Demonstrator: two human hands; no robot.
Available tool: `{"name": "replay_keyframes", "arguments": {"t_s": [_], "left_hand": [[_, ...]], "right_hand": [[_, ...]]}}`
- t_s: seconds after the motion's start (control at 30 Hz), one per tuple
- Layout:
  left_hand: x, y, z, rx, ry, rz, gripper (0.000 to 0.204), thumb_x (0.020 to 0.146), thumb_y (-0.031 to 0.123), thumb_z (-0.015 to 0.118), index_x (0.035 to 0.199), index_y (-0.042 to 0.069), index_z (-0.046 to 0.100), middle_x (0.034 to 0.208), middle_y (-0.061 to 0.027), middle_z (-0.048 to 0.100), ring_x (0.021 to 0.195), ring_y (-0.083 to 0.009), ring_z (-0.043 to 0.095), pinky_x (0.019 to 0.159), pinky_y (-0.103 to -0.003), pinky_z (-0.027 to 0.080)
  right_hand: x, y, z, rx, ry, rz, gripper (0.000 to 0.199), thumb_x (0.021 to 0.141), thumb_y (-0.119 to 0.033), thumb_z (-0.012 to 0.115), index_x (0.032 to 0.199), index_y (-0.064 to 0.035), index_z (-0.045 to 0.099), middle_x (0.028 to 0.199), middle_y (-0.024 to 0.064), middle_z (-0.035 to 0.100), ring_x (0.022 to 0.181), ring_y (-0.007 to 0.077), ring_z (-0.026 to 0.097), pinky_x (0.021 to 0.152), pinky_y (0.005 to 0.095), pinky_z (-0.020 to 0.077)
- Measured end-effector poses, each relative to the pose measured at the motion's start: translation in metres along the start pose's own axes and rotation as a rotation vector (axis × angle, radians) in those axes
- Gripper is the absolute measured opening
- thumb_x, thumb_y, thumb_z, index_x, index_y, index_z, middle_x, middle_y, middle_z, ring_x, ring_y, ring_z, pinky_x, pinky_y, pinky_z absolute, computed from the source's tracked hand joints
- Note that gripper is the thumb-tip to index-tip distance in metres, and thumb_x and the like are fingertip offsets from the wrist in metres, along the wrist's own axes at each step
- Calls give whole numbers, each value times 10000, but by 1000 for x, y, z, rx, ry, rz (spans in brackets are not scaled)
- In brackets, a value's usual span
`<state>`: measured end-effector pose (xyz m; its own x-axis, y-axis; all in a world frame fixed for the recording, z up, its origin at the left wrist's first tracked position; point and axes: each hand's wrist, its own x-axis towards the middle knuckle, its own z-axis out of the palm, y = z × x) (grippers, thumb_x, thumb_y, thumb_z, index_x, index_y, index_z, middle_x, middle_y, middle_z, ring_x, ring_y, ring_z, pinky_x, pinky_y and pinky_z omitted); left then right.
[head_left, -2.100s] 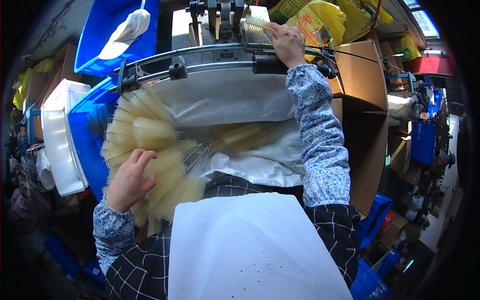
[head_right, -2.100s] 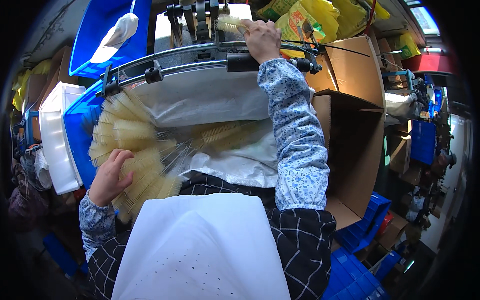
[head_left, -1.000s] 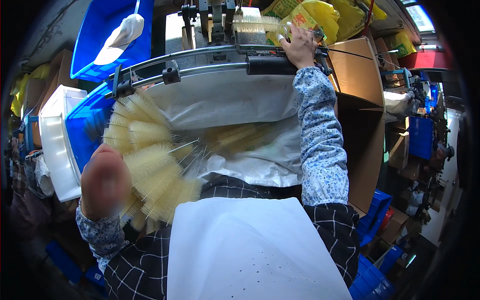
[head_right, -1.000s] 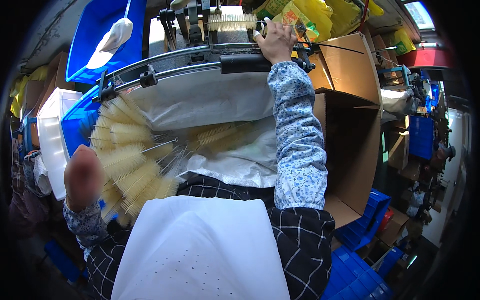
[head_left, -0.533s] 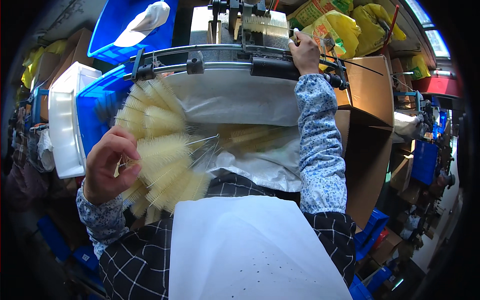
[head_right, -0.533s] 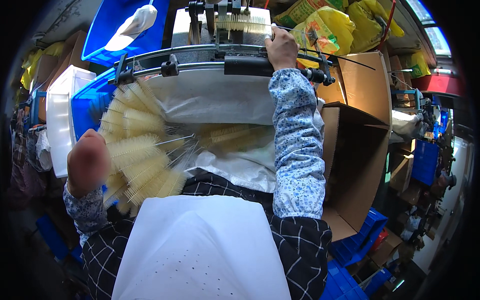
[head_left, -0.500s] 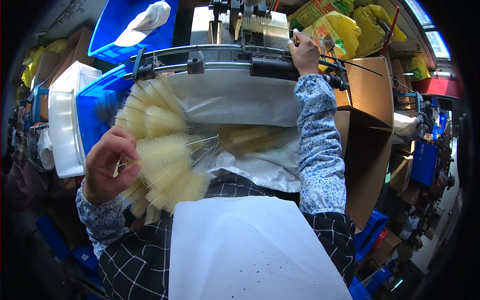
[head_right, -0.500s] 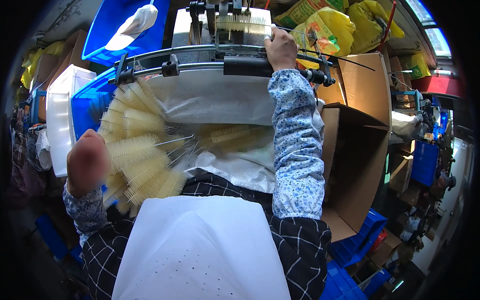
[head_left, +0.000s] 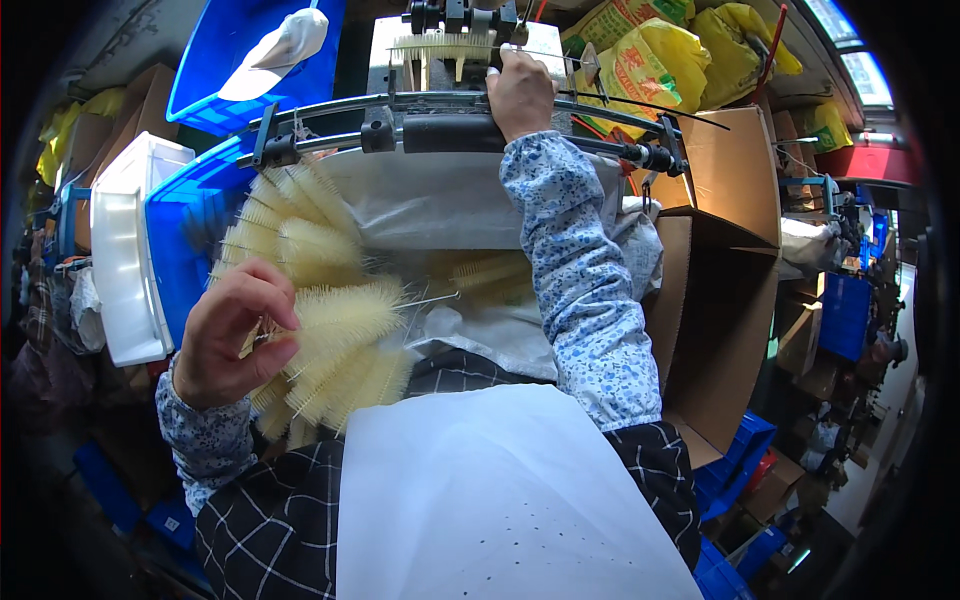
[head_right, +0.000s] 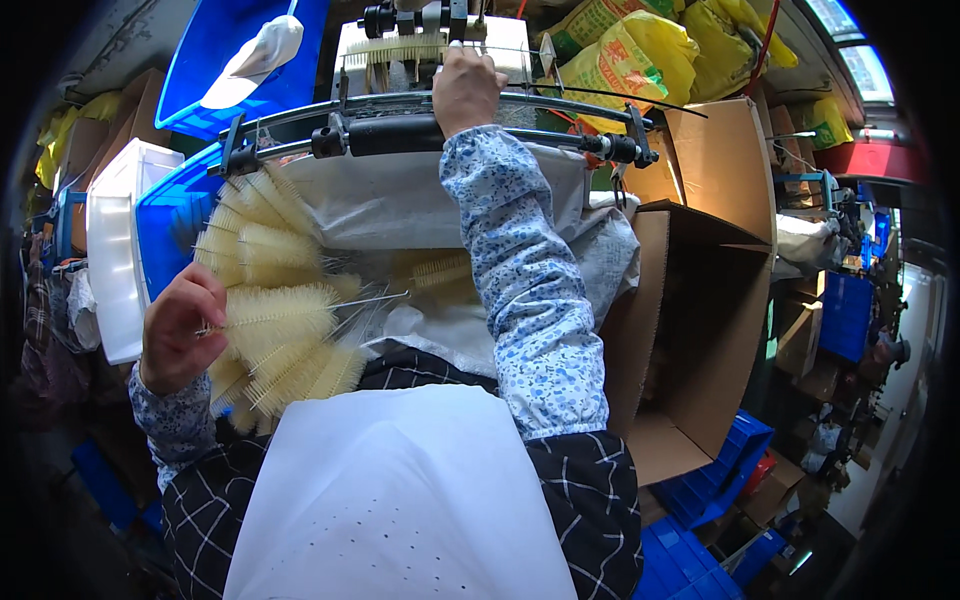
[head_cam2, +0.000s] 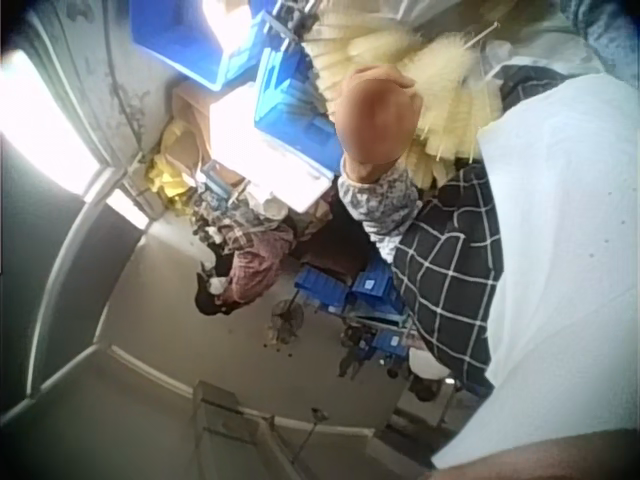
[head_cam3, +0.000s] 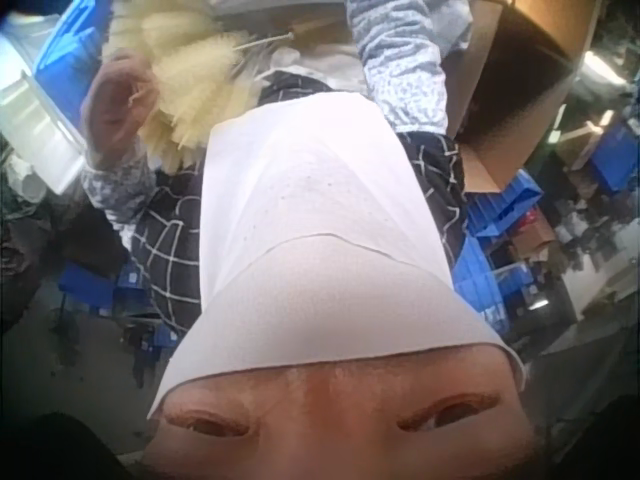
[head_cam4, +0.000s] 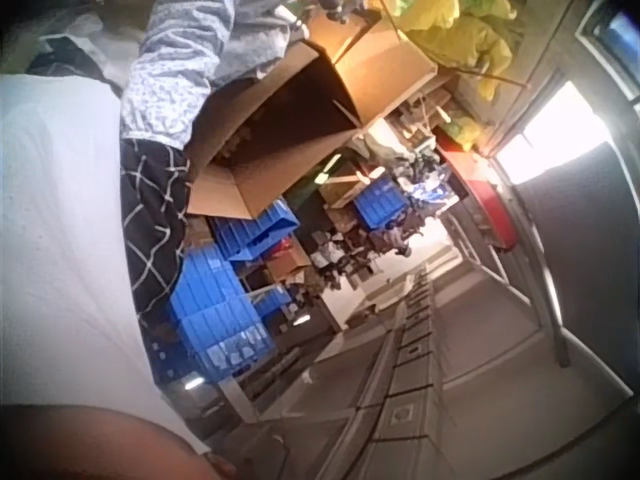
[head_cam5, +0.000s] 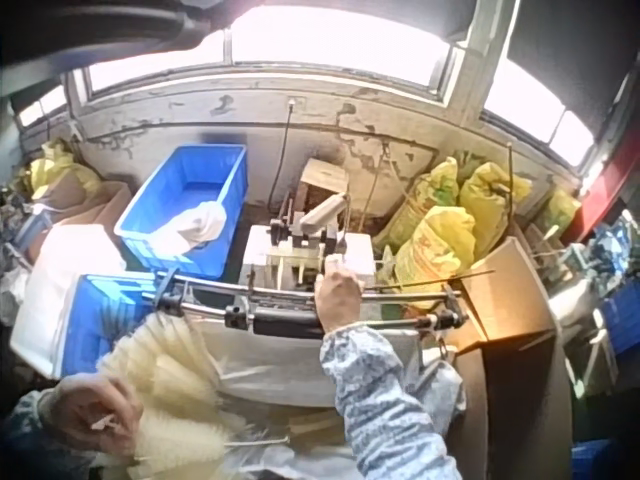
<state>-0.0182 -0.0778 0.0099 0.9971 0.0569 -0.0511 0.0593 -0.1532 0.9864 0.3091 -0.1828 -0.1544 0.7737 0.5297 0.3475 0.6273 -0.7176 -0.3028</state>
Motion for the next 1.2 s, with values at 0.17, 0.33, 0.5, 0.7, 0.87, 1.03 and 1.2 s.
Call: {"name": "replay_keyframes", "arguments": {"t_s": [0.17, 0.33, 0.5, 0.7, 0.87, 1.03, 1.2], "left_hand": [[8, -1, 4, 4, -29, 9, 266, 684, -92, 589, 916, 21, 527, 907, -82, 456, 809, -145, 482, 710, -230, 402], [-3, -10, -6, 21, 1, 17, 265, 679, -95, 578, 910, 23, 521, 902, -79, 453, 816, -149, 465, 732, -239, 383], [-16, -18, -16, 54, 93, 16, 243, 685, -88, 532, 895, 28, 493, 889, -75, 438, 814, -149, 430, 749, -243, 352], [-26, -28, -23, 143, 284, 52, 222, 697, 10, 522, 915, 32, 486, 878, -68, 428, 835, -157, 418, 751, -257, 342], [-18, -31, -29, 126, 291, 55, 243, 744, 59, 483, 983, 17, 483, 962, -80, 462, 908, -151, 432, 803, -265, 345], [-5, -33, -29, 103, 247, 101, 258, 755, 59, 472, 1009, 12, 478, 984, -79, 469, 959, -145, 429, 830, -270, 351], [20, -45, -18, -5, 130, 77, 308, 770, 49, 461, 1075, 11, 463, 1013, -63, 476, 817, -77, 462, 698, -200, 396]], "right_hand": [[1, -9, 4, -14, -18, -12, 223, 769, -183, 590, 958, -65, 600, 942, 86, 605, 921, 266, 573, 771, 423, 436], [-1, 17, 1, -10, 2, -8, 254, 773, -214, 595, 986, -78, 609, 932, 100, 622, 904, 278, 583, 750, 426, 439], [0, 77, -5, 24, 62, -43, 258, 766, -208, 595, 998, -99, 625, 933, 81, 628, 890, 264, 589, 766, 446, 402], [14, 134, -27, 22, -113, 78, 288, 793, -302, 566, 1043, -171, 623, 1002, 71, 622, 921, 269, 576, 836, 456, 399], [38, 169, -25, -419, -79, -108, 299, 852, -351, 475, 1067, -199, 615, 1063, 68, 598, 1022, 263, 505, 888, 373, 376], [14, 179, -94, -149, -149, -283, 257, 852, -289, 530, 1051, -162, 630, 955, 71, 622, 915, 255, 540, 847, 347, 414], [-53, 140, -168, 419, -668, -161, 464, 825, -304, 609, 1204, -62, 497, 1071, 101, 563, 1050, 214, 496, 901, 323, 393]]}}
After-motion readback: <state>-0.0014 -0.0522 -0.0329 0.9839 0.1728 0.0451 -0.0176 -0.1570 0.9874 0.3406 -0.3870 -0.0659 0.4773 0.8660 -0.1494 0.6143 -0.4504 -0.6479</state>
